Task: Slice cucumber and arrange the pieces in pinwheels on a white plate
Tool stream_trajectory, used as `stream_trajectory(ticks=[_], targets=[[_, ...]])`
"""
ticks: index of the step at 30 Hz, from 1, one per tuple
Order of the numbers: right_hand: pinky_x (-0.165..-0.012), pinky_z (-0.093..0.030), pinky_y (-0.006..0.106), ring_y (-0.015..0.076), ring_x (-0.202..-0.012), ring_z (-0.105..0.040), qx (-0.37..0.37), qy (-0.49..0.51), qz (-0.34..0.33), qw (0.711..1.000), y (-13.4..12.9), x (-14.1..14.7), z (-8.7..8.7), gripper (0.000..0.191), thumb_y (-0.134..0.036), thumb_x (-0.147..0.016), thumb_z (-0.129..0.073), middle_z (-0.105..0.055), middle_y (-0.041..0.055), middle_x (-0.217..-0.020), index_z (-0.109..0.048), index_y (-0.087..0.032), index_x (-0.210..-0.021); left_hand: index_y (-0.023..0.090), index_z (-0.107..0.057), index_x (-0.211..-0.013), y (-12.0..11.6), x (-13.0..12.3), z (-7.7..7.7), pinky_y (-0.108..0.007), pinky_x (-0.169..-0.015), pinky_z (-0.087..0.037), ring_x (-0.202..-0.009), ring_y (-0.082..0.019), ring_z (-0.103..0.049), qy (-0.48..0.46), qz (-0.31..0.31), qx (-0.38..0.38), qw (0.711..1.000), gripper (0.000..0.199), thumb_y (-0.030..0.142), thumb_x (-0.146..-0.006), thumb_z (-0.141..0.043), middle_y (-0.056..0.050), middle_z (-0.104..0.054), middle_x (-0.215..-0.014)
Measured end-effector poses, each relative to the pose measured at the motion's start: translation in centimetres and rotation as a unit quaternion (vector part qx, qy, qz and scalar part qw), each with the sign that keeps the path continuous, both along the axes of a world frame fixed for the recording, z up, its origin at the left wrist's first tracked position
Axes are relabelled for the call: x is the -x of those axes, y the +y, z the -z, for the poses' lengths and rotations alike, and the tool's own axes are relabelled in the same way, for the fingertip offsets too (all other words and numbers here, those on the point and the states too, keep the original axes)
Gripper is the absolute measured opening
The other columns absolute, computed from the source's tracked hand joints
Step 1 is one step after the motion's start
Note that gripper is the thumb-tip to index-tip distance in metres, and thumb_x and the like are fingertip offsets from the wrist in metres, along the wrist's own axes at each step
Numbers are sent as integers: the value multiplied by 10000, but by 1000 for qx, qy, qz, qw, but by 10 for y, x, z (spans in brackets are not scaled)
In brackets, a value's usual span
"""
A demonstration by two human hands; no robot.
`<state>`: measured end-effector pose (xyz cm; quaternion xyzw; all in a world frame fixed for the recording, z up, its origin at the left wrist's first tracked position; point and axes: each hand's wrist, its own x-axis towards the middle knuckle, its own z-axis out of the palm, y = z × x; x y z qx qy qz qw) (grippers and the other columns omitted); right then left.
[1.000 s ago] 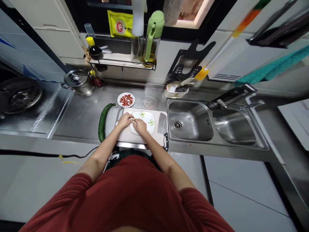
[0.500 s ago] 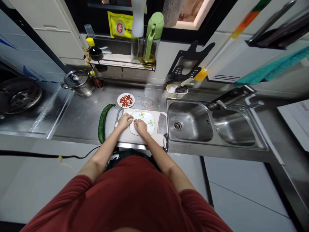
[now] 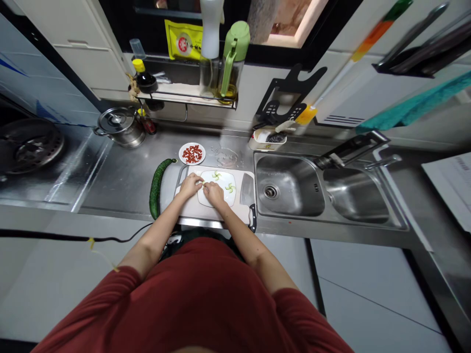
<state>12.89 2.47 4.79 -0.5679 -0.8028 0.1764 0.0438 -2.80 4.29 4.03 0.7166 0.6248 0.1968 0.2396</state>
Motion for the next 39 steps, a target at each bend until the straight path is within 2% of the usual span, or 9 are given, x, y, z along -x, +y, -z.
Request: stream_trajectory(ticks=[7, 11, 14, 18, 22, 30, 39], targets=[[-781, -402, 276, 200, -987, -515, 15, 1, -6, 1000, 1, 0, -3, 300, -302, -933, -382, -591, 74, -1055, -584, -235, -1145, 250, -705, -958, 0, -1, 0, -280, -741, -436, -793, -160, -544, 8, -5, 2, 1000, 218, 281, -783, -578, -40, -561, -932], [-788, -407, 276, 198, -983, -531, 16, 42, 13, 999, 0, -1, -5, 298, -303, -926, -399, -603, 72, -1067, -580, -226, -1150, 243, -699, -958, 1, -1, 0, -286, -762, -445, -823, -173, -562, -5, -22, 6, 1000, 224, 269, -761, -596, -43, -582, -929], [-798, -407, 267, 183, -966, -542, 5, 93, 50, 994, -1, -5, -7, 315, -303, -925, -401, -612, 66, -1079, -562, -210, -1179, 217, -683, -973, 1, 3, -1, -293, -798, -450, -852, -184, -575, -24, -77, 0, 997, 242, 249, -749, -597, -49, -603, -928], [-801, -404, 254, 168, -907, -556, -5, 153, 85, 985, -6, -16, -9, 296, -295, -901, -421, -634, 44, -977, -601, -201, -1116, 212, -661, -980, -5, 14, -2, -295, -815, -442, -854, -187, -579, -7, -184, -12, 983, 241, 241, -762, -563, -53, -620, -925], [-774, -416, 255, 161, -826, -565, -15, 214, 108, 971, -16, -31, -8, 293, -298, -875, -425, -633, 35, -900, -630, -182, -1050, 244, -638, -1043, -10, 21, -2, -291, -814, -433, -868, -184, -578, 19, -228, 1, 974, 283, 272, -775, -550, -42, -623, -953], [-748, -431, 266, 169, -788, -570, -34, 260, 143, 954, -29, -48, -7, 290, -309, -851, -428, -637, 27, -838, -650, -184, -991, 223, -635, -1119, -2, 9, -2, -362, -807, -444, -918, -256, -594, 76, -223, 16, 972, 349, 364, -822, -519, -125, -594, -1091], [-753, -435, 271, 172, -800, -577, -38, 275, 149, 949, -34, -56, -7, 294, -317, -851, -423, -656, 34, -865, -651, -189, -985, 222, -663, -1034, -2, 6, 0, -347, -781, -457, -893, -242, -599, 129, -207, -15, 970, 278, 340, -825, -523, -116, -609, -1033]])
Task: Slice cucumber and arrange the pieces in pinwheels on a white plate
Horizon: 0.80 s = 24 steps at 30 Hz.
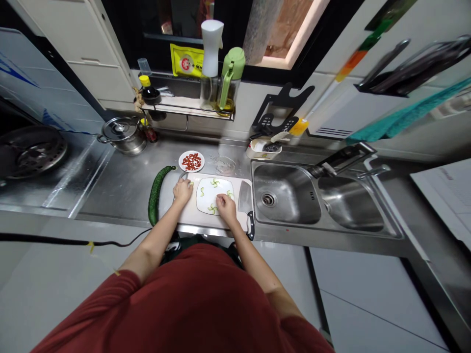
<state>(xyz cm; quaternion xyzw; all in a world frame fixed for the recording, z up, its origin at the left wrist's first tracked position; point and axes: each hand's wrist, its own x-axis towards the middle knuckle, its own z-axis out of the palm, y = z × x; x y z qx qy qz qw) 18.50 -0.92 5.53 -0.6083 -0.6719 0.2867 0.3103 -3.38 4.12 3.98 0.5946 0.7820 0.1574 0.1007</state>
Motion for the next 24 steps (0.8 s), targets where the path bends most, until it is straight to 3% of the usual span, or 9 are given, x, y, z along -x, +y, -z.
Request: stream_trajectory(ticks=[12, 24], targets=[[-731, -440, 265, 171, -798, -580, 4, 11, 0, 1000, -2, 0, -1, 305, -316, -858, -407, -657, 37, -870, -654, -189, -984, 225, -633, -945, 4, -2, -1, -322, -753, -435, -863, -220, -585, -54, -19, 0, 998, 184, 286, -794, -548, -92, -619, -1001], [-714, -441, 262, 170, -767, -579, 0, 32, 8, 999, -4, -1, 0, 299, -336, -851, -421, -646, 29, -803, -660, -187, -950, 228, -623, -878, 4, 1, 2, -272, -705, -416, -767, -160, -593, -168, -62, -14, 984, 143, 261, -755, -559, -14, -668, -836]])
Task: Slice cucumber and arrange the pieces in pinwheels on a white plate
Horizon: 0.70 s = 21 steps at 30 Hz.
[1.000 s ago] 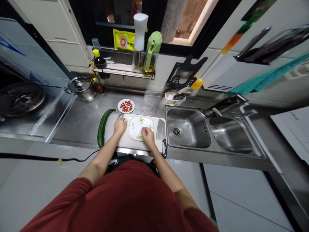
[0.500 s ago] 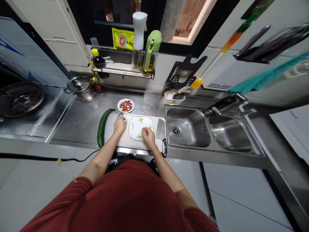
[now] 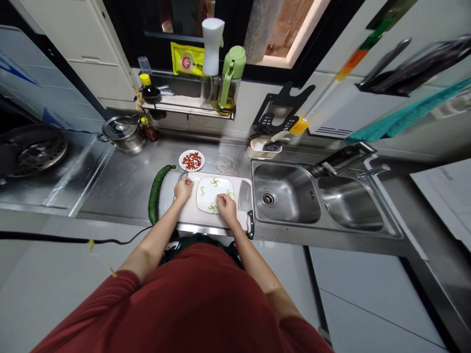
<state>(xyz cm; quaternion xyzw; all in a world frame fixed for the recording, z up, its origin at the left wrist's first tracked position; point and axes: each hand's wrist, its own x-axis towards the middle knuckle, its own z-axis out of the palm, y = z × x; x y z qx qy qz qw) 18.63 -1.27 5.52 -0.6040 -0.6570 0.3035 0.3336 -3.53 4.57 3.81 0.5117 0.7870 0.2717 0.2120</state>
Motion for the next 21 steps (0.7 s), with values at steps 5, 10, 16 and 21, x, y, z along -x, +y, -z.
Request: stream_trajectory(ticks=[5, 10, 16, 21], targets=[[-728, -448, 271, 175, -773, -582, 9, 7, 10, 1000, 2, 1, -5, 293, -348, -838, -440, -648, 27, -803, -659, -191, -954, 192, -599, -866, 1, -1, -4, -245, -643, -438, -670, -122, -580, -153, -22, -31, 988, 207, 271, -676, -620, 1, -627, -748], [-740, -448, 275, 166, -730, -571, -4, 22, 18, 1000, 12, 3, -25, 296, -354, -842, -448, -642, 29, -793, -659, -183, -961, 168, -550, -856, -6, -13, -32, -246, -638, -459, -652, -115, -598, -338, 21, -52, 940, 288, 263, -612, -670, 10, -602, -694], [-731, -451, 277, 158, -734, -556, -69, 54, -1, 996, 28, 7, -61, 274, -346, -854, -469, -643, 41, -870, -646, -184, -985, 162, -541, -857, -21, -27, -76, -250, -668, -463, -647, -111, -604, -440, 64, -65, 893, 355, 254, -565, -720, 17, -618, -676], [-760, -449, 300, 160, -748, -552, -119, 68, -85, 987, 35, 10, -87, 216, -319, -865, -518, -639, 34, -899, -647, -218, -1005, 159, -534, -883, -30, -34, -98, -221, -630, -439, -621, -98, -587, -464, 103, -72, 877, 399, 233, -561, -757, 19, -624, -663]])
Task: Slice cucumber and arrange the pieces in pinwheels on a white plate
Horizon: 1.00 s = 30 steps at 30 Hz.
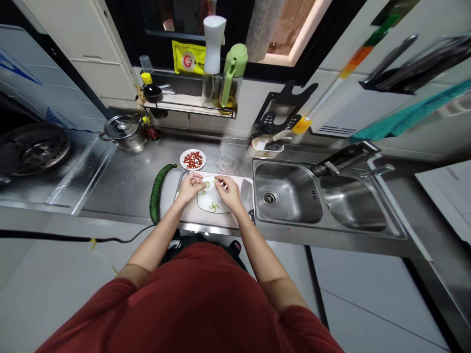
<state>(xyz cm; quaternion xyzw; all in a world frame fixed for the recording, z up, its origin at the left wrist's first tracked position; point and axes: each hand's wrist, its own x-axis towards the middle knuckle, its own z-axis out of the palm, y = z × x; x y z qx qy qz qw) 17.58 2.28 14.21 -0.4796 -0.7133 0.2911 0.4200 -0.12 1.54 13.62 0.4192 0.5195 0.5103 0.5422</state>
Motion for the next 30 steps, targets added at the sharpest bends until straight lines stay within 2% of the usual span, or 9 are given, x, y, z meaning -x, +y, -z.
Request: stream_trajectory(ticks=[4, 8, 13, 17, 23, 26, 30], targets=[[-826, -424, 327, 190, -900, -557, -22, -24, -58, 998, 3, 4, -8, 184, -294, -889, -506, -633, 44, -945, -652, -233, -982, 165, -536, -893, -6, -4, -11, -187, -567, -379, -606, -84, -566, 38, 25, -38, 998, 367, 217, -597, -747, 21, -620, -675], [-853, -390, 345, 197, -916, -536, -28, -56, -88, 994, 4, 7, -6, 145, -284, -890, -511, -617, 38, -918, -644, -227, -901, 160, -537, -904, -8, -6, -14, -176, -544, -338, -592, -72, -544, 60, 37, -57, 996, 343, 196, -623, -729, 24, -613, -660], [-842, -376, 339, 197, -883, -512, -17, -57, -92, 994, 3, 9, -2, 160, -304, -891, -510, -603, 31, -873, -607, -218, -798, 154, -537, -910, -8, -6, -12, -184, -558, -355, -595, -79, -558, 23, 48, -37, 998, 376, 205, -602, -747, 23, -616, -654], [-851, -367, 340, 194, -879, -510, -16, -40, -90, 995, 3, 8, -3, 165, -307, -893, -506, -601, 27, -871, -597, -218, -789, 154, -534, -935, -9, -7, -12, -202, -598, -395, -616, -91, -581, -25, 56, -11, 998, 410, 222, -598, -755, 18, -628, -667], [-847, -381, 340, 193, -878, -526, -15, -19, -86, 996, 2, 9, -6, 161, -311, -890, -511, -603, 26, -863, -599, -220, -789, 156, -550, -937, -10, -7, -14, -201, -602, -406, -622, -91, -582, -45, 54, 0, 998, 425, 228, -579, -768, 14, -637, -676], [-853, -387, 348, 197, -898, -533, -16, -5, -78, 997, 1, 9, -8, 177, -327, -895, -505, -606, 29, -873, -598, -222, -787, 164, -572, -935, -10, -7, -15, -167, -523, -358, -562, -61, -538, -61, 40, 25, 997, 399, 250, -592, -757, 17, -633, -691], [-833, -403, 345, 205, -938, -529, -16, 12, -55, 998, 0, 8, -13, 204, -350, -902, -493, -611, 38, -907, -598, -224, -780, 176, -579, -939, -14, -10, -15, -136, -411, -231, -483, -31, -461, -105, 10, 72, 992, 347, 287, -645, -725, 13, -618, -690]])
